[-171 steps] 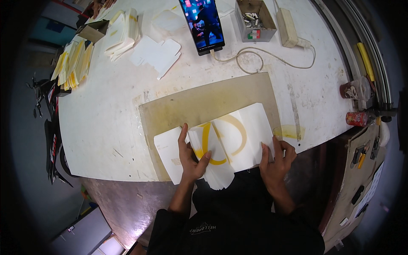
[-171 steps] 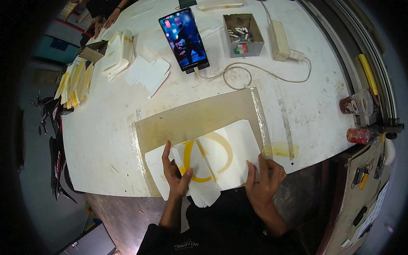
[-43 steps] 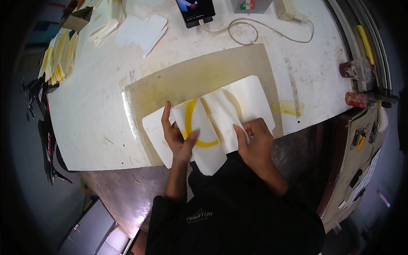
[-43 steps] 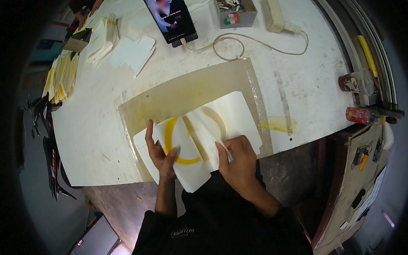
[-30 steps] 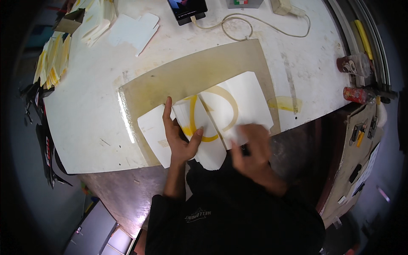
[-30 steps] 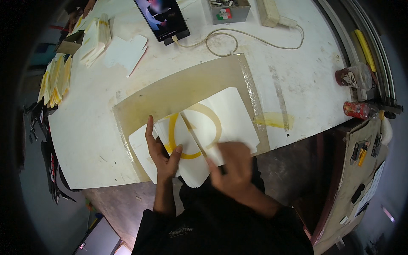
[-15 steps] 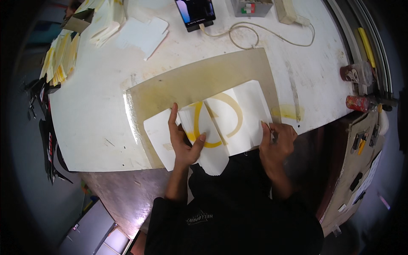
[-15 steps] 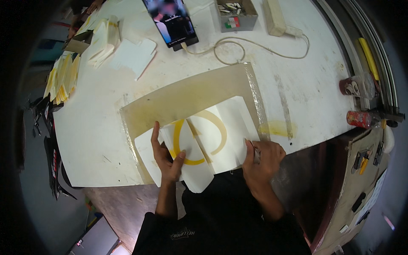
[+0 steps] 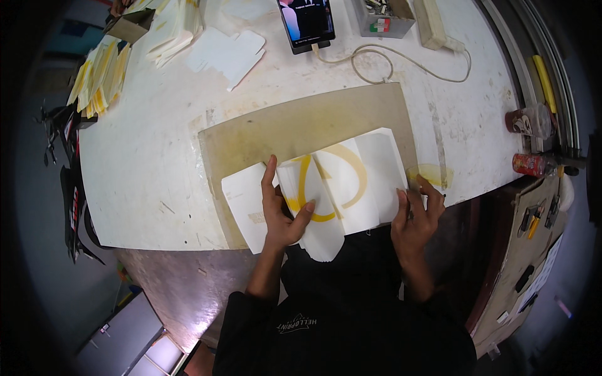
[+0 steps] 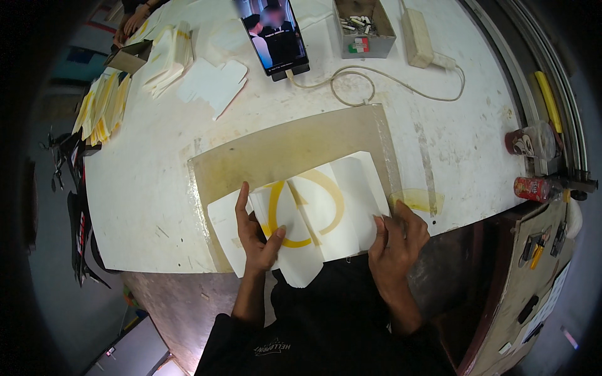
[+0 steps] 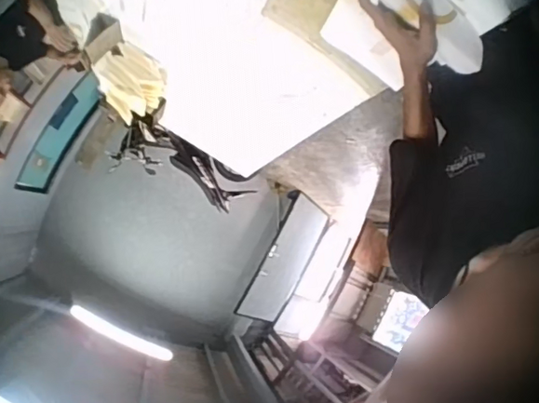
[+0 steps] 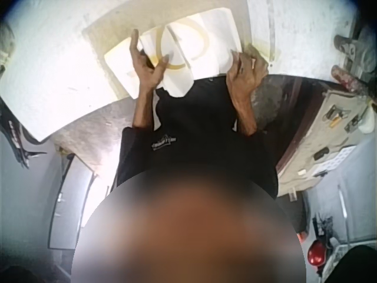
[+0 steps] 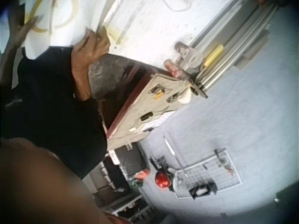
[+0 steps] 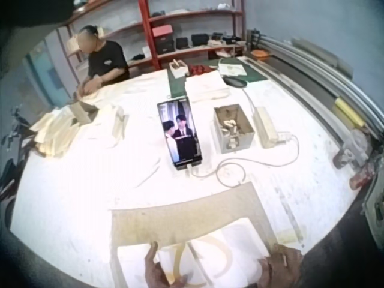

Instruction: The person folds white paper sheets with yellow printed markings on a workbench. They align edges, press folds, and stack the folded sheets. A smartphone is visible on the table but not interacted with.

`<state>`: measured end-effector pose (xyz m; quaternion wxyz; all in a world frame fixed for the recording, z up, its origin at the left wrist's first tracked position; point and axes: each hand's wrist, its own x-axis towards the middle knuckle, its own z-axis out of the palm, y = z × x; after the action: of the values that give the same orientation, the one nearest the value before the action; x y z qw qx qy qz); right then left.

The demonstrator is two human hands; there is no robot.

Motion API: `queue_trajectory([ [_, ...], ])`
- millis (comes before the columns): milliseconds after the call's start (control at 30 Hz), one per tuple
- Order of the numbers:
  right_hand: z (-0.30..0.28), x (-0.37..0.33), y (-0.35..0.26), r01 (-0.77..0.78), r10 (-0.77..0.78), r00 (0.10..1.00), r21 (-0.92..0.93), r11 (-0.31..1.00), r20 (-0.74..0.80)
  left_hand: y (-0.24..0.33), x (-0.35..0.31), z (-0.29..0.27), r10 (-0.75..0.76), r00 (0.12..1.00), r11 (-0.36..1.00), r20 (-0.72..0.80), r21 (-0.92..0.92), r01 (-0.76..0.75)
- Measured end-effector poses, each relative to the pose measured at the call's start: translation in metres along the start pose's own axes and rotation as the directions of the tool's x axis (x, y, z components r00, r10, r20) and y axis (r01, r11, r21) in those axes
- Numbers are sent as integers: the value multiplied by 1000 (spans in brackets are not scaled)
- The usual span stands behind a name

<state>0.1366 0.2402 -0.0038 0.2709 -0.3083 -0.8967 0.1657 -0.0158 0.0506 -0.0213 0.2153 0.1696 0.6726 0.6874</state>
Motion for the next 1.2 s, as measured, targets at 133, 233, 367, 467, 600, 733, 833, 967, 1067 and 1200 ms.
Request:
queue_trajectory([
  [133, -4, 2, -6, 101, -111, 991, -112, 989, -81, -4, 2, -3, 74, 996, 997, 52, 11, -74],
  [233, -7, -6, -7, 185, -190, 979, -71, 980, -79, -6, 1, -3, 90, 995, 996, 37, 19, -91],
  [367, -3, -18, -6, 148, -170, 983, 237, 960, 76, -3, 1, -3, 79, 996, 996, 42, 29, -80],
  [467, 0, -11, -24, 134, -240, 957, 491, 861, 161, -3, 0, -3, 62, 998, 998, 27, 17, -62],
  [600, 14, -24, -27, 140, -267, 944, 501, 854, 192, 2, 1, -6, -12, 998, 987, -65, -161, 2],
  [733, 19, -12, -33, -59, 4, 977, 251, 966, 213, 6, 2, -10, -80, 991, 960, -103, -276, 49],
  [833, 20, -8, -40, -172, 95, 949, 239, 956, 302, 3, -1, -8, -34, 997, 979, -74, -205, 18],
  [967, 11, -2, -44, -372, 187, 853, 316, 873, 488, -5, -3, -6, 48, 998, 996, -35, -76, -51],
  [1067, 12, -11, -50, -135, -48, 956, 582, 802, 289, -2, 1, 2, 21, 1000, 999, -18, -31, -21],
  [1200, 0, -14, -74, 95, -324, 885, 551, 829, 335, -1, 6, 2, 60, 997, 998, 44, -25, -59],
])
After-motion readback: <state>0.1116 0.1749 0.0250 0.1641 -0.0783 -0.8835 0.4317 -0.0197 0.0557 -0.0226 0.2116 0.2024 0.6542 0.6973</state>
